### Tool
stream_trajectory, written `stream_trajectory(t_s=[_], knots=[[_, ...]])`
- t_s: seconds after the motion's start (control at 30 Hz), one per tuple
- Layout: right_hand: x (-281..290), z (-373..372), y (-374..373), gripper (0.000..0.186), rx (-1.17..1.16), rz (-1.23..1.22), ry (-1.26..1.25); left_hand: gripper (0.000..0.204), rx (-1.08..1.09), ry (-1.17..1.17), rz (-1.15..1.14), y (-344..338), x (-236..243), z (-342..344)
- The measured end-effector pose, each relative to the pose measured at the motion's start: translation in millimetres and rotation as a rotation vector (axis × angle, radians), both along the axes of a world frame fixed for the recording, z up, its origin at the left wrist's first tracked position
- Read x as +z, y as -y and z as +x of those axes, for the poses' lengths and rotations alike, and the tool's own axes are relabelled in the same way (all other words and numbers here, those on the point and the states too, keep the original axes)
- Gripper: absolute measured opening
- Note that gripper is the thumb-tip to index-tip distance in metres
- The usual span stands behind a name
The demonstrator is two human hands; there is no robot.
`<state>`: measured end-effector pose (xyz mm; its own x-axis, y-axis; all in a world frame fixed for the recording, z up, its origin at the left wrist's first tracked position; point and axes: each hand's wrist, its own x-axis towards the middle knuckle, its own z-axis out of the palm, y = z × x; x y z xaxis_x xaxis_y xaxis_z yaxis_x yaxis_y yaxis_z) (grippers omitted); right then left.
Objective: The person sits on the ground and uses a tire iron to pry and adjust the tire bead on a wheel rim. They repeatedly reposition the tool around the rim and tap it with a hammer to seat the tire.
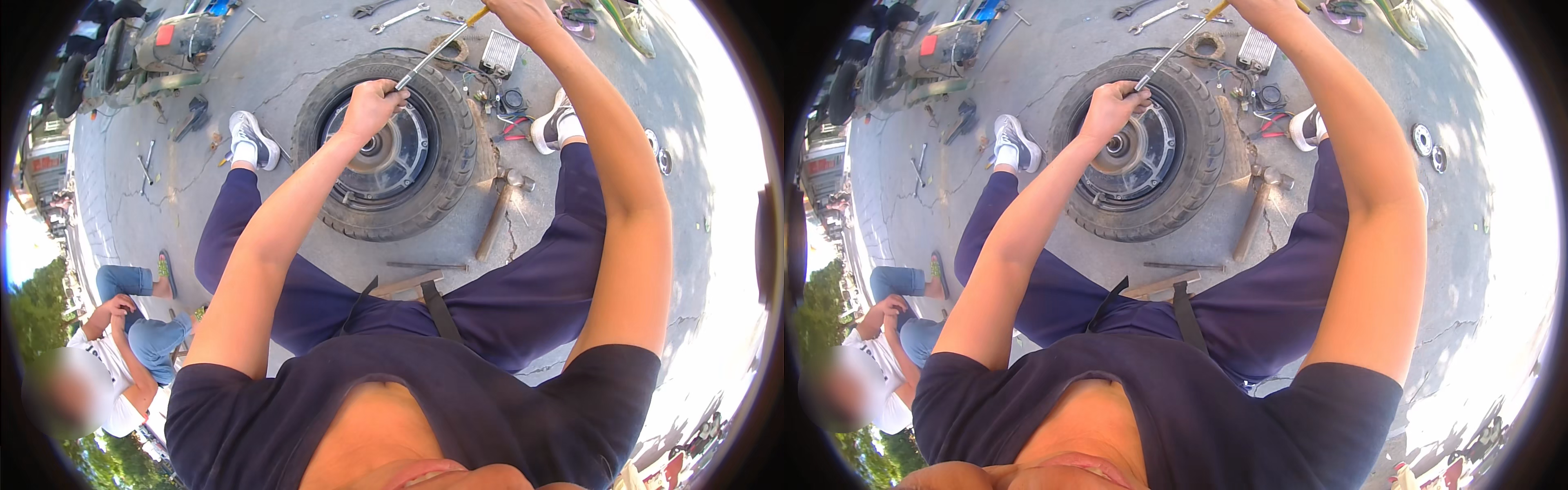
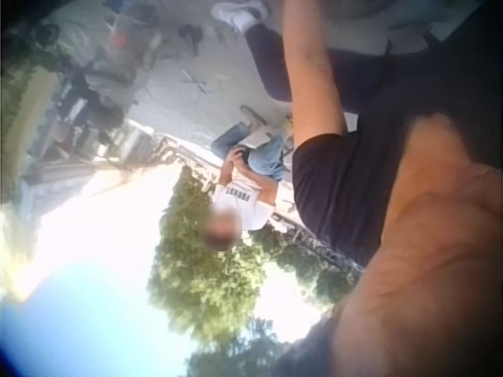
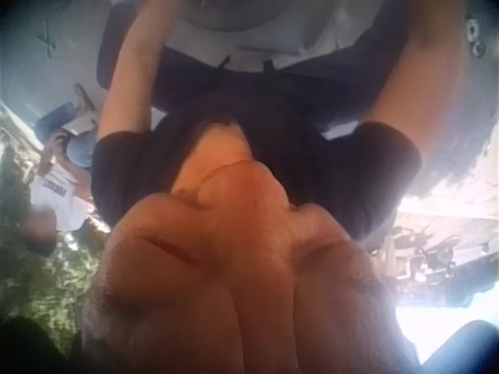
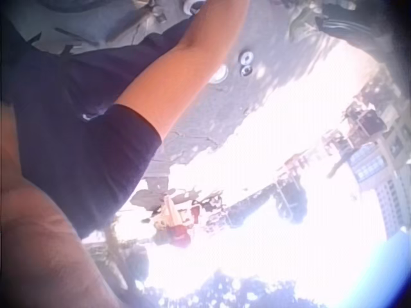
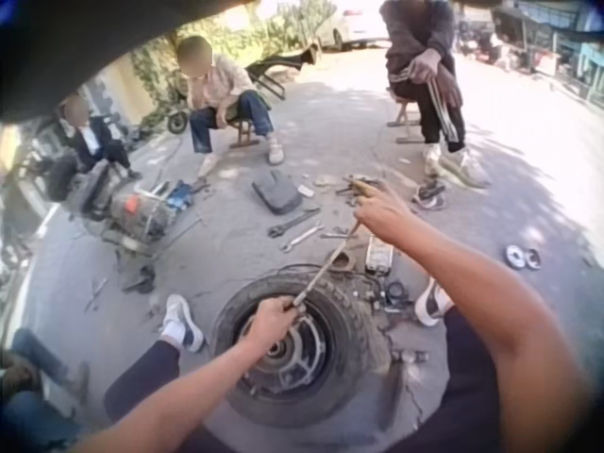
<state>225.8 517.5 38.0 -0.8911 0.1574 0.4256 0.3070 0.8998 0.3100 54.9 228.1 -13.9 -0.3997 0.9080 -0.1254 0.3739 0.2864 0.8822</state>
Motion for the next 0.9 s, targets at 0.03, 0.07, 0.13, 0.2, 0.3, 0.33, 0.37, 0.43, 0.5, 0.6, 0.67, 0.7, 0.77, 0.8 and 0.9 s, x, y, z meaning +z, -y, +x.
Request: stream_trajectory(t_s=[0.03, 0.07, 0.13, 0.2, 0.3, 0.33, 0.37, 0.43, 0.5, 0.6, 0.67, 0.7, 0.77, 0.8, 0.9], knots=[[5.3, -9.6, 7.4, 0.016, 0.000, 0.001, -0.007, 0.021, 0.011, 0.004, 0.000, 2.0, 0.4, -0.4], [11.2, -13.6, 14.2, 0.017, -0.002, 0.001, -0.013, 0.021, 0.021, 0.008, 0.000, 3.4, 0.5, -0.9], [16.4, -5.2, 16.6, 0.014, 0.039, -0.015, 0.059, 0.021, 0.015, 0.070, 0.016, 4.7, -2.4, -7.1], [16.0, 15.3, 22.9, 0.011, 0.014, -0.040, 0.167, 0.022, -0.015, 0.079, 0.044, 5.5, -3.9, -8.8], [8.8, 58.0, 44.5, 0.006, -0.079, -0.169, 0.400, 0.023, -0.052, 0.007, -0.004, 4.8, -0.6, -11.3], [10.5, 75.7, 57.9, 0.007, -0.108, -0.262, 0.484, 0.024, -0.089, 0.015, -0.065, 1.1, 1.4, -13.6], [11.0, 90.3, 75.7, 0.009, -0.127, -0.385, 0.516, 0.024, -0.088, 0.009, -0.042, 0.6, 0.7, -14.2], [16.9, 107.6, 117.9, 0.020, -0.257, -0.742, 0.675, 0.023, -0.080, -0.008, 0.000, 1.9, -1.6, -15.7], [28.4, 123.3, 155.1, 0.025, -0.244, -1.127, 0.709, 0.023, -0.070, 0.010, 0.049, 3.6, -6.1, -16.0], [42.4, 146.0, 199.6, 0.028, -0.358, -1.604, 0.595, 0.020, -0.049, 0.067, 0.149, 2.8, -17.6, -15.2], [51.6, 155.8, 219.9, 0.028, -0.446, -1.797, 0.445, 0.018, -0.001, 0.103, 0.180, 3.3, -20.3, -11.8], [57.6, 159.5, 228.6, 0.028, -0.491, -1.874, 0.360, 0.017, 0.033, 0.116, 0.174, 3.0, -19.7, -8.8], [50.3, 168.3, 243.4, 0.028, -0.543, -2.006, 0.128, 0.015, 0.083, 0.075, 0.171, 3.0, -19.6, -3.9], [43.9, 172.8, 250.1, 0.028, -0.571, -2.070, 0.006, 0.015, 0.093, 0.024, 0.171, 1.9, -19.0, -0.1], [31.8, 183.1, 262.4, 0.028, -0.613, -2.243, -0.305, 0.017, 0.191, -0.076, 0.221, -0.7, -18.3, 11.7]])
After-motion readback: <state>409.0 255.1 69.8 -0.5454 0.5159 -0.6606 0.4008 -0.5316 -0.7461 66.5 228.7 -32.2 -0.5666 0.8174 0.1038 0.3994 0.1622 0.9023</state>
